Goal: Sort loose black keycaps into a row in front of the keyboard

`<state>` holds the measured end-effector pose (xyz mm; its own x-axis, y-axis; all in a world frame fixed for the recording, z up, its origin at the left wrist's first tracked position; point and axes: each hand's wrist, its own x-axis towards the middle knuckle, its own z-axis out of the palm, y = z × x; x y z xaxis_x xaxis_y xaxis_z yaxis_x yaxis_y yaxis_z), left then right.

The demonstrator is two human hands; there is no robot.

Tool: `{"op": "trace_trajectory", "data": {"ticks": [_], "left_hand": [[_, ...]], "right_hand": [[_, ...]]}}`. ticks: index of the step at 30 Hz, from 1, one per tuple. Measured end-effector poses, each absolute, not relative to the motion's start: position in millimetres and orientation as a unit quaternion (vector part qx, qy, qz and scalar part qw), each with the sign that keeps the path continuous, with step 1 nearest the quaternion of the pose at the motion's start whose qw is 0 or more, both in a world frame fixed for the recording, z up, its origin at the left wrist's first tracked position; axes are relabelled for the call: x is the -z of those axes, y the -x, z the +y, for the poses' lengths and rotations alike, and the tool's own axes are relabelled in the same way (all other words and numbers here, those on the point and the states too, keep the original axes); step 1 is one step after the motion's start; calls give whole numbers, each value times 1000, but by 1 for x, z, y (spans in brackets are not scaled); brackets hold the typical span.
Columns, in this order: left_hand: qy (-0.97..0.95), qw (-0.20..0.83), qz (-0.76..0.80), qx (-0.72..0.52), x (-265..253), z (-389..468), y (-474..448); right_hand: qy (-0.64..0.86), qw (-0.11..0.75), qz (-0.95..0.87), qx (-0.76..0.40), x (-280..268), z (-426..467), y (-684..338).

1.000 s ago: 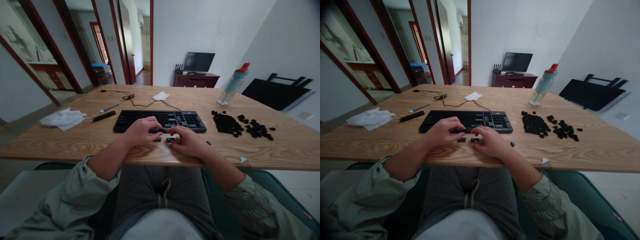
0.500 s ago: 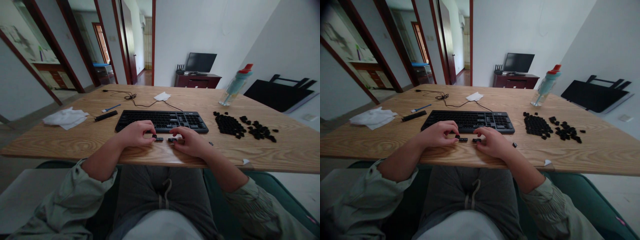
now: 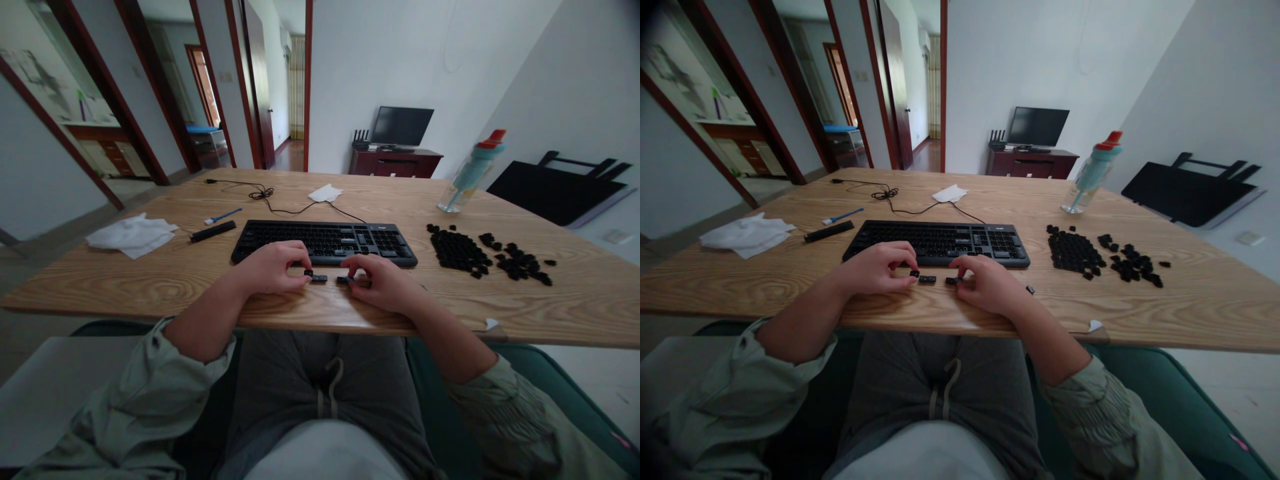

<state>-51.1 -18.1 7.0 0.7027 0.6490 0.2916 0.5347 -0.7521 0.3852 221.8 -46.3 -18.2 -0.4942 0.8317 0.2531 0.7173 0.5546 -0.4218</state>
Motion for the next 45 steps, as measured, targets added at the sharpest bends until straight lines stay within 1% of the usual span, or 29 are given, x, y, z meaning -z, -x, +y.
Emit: {"op": "trace_trajectory", "data": {"ticks": [9, 22, 31, 36, 39, 42, 45], "left_hand": [[-914, 127, 324, -209, -6, -17, 51], [-917, 126, 312, -215, -2, -15, 50], [-917, 131, 301, -227, 1, -13, 50], [-914, 147, 289, -246, 1, -14, 44], [-913, 163, 273, -257, 1, -16, 38], [-907, 163, 282, -268, 1, -17, 38], [-893, 147, 315, -284, 3, -14, 43]], "right_hand": [[433, 231, -864, -117, 27, -41, -219], [418, 225, -874, -102, 24, -40, -211], [398, 258, -875, -101, 23, -42, -214], [387, 303, -864, -108, 24, -47, -211], [361, 313, -872, -102, 20, -54, -213], [384, 328, -859, -79, 9, -60, -237], [459, 329, -821, -85, 0, -68, -285]]}}
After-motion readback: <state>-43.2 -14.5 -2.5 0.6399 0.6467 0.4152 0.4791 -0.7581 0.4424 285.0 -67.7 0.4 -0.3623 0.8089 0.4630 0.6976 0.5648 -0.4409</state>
